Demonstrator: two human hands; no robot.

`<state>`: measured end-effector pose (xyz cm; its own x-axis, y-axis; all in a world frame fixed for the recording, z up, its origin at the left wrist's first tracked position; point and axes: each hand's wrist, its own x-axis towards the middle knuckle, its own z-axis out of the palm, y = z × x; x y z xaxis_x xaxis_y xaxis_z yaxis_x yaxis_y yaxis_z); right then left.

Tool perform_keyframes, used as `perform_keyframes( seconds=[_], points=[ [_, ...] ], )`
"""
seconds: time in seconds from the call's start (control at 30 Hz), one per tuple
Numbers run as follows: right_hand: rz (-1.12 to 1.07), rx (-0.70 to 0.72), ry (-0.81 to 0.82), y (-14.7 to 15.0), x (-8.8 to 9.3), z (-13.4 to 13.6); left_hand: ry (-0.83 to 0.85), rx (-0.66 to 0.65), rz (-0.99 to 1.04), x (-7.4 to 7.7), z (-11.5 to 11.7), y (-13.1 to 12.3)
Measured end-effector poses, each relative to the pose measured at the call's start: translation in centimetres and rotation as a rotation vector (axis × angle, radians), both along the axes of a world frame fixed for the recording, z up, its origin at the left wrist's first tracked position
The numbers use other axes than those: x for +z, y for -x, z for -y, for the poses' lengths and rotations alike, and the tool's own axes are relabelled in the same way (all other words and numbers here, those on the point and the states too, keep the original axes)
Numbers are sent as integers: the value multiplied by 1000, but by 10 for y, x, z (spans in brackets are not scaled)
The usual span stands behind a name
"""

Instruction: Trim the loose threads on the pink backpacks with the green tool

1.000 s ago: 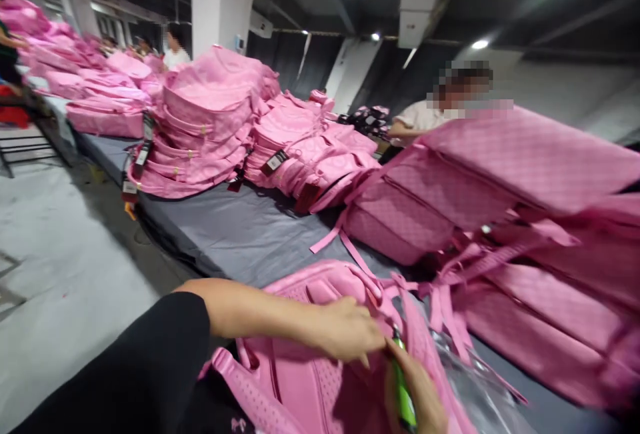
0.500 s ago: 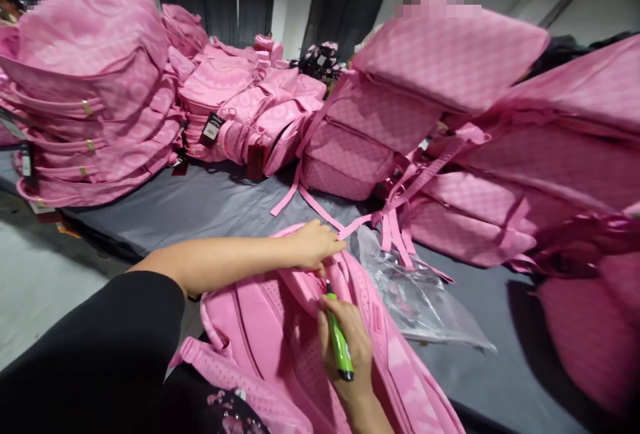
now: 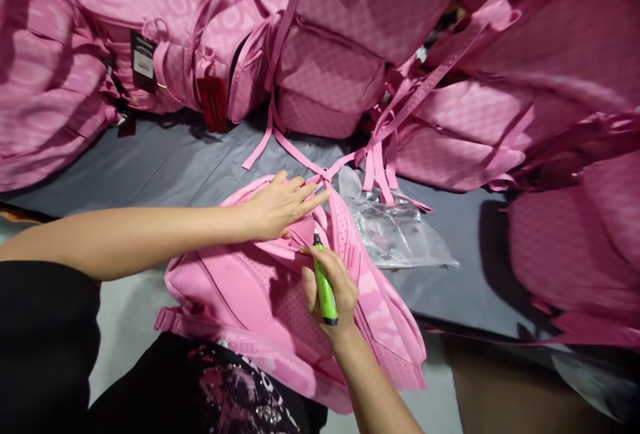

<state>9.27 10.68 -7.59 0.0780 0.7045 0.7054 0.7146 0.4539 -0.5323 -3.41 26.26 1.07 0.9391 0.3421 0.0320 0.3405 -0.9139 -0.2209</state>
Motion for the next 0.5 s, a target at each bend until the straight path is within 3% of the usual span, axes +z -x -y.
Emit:
perform_keyframes(
  seconds=[0.1,0.33,0.5],
  points=[
    [-20,48,66,-6,0,-1,-11,-10,18,-5,-4,-1],
    [-364,-63,154,4,-6,-7,2,-197,124,-23,-15,-14],
    [-225,-76,183,-4,-8,-7,43,-134,99,-29,-16,-20]
  ],
)
